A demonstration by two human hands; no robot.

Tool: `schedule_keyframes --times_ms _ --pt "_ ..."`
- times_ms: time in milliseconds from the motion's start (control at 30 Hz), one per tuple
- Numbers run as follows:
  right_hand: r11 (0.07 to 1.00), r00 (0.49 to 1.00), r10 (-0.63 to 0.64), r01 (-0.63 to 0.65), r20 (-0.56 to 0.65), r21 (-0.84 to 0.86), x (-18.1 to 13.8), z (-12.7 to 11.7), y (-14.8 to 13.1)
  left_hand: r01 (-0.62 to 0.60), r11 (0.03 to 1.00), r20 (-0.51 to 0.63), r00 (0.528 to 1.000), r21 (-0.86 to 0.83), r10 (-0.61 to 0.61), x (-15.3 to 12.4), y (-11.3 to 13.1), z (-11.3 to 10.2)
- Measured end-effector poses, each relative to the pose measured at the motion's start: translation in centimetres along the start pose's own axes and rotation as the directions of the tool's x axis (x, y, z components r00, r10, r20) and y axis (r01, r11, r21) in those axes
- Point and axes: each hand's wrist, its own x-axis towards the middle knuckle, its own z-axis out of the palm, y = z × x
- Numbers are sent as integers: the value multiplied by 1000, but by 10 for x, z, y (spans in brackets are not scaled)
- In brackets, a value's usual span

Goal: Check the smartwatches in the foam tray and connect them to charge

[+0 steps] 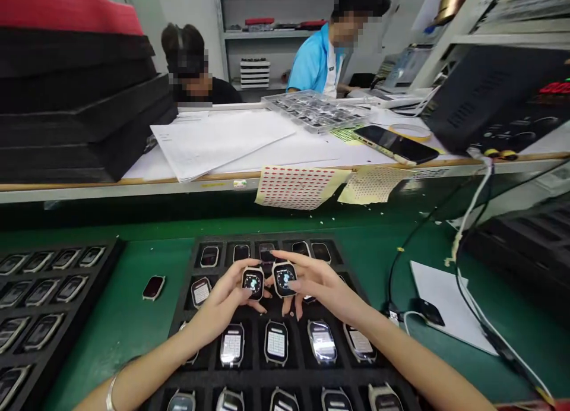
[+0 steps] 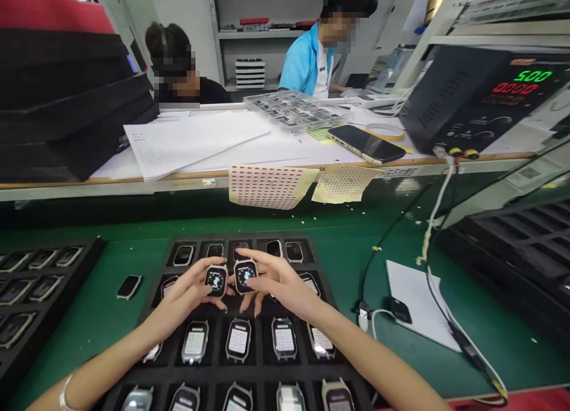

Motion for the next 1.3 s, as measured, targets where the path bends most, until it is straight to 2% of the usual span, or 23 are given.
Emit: schedule_keyframes --times_ms 500,667,767,833,933,1000,1100,1167,1300 --pt "994 995 -53 44 -89 -98 0 6 3 -45 997 29 999 67 43 3 -2 -3" --pt "983 998 -59 60 8 -175 -4 8 0 -83 993 -3 997 80 83 3 -2 -5" --pt "951 999 -23 37 47 -307 -3 7 -2 -132 986 -48 989 99 137 2 0 -9" --pt "850 1000 -22 30 21 -526 -2 6 0 -144 983 -67 986 112 152 0 3 -13" --pt "519 993 -94 104 65 -849 2 3 5 -128 985 -75 988 118 137 -3 7 -14" --pt "334 983 -108 175 147 -926 3 1 5 -116 987 -74 989 116 125 -5 9 -13" --pt "209 976 -125 203 180 -957 3 -9 -2 -113 987 -74 990 113 122 -5 10 -12" --pt "134 976 -181 142 117 -981 4 -23 -9 -117 987 -75 989 111 126 -5 10 -11" --pt "-35 956 -261 -145 -131 -989 4 -59 -13 -120 987 -77 989 110 129 -5 10 -10"
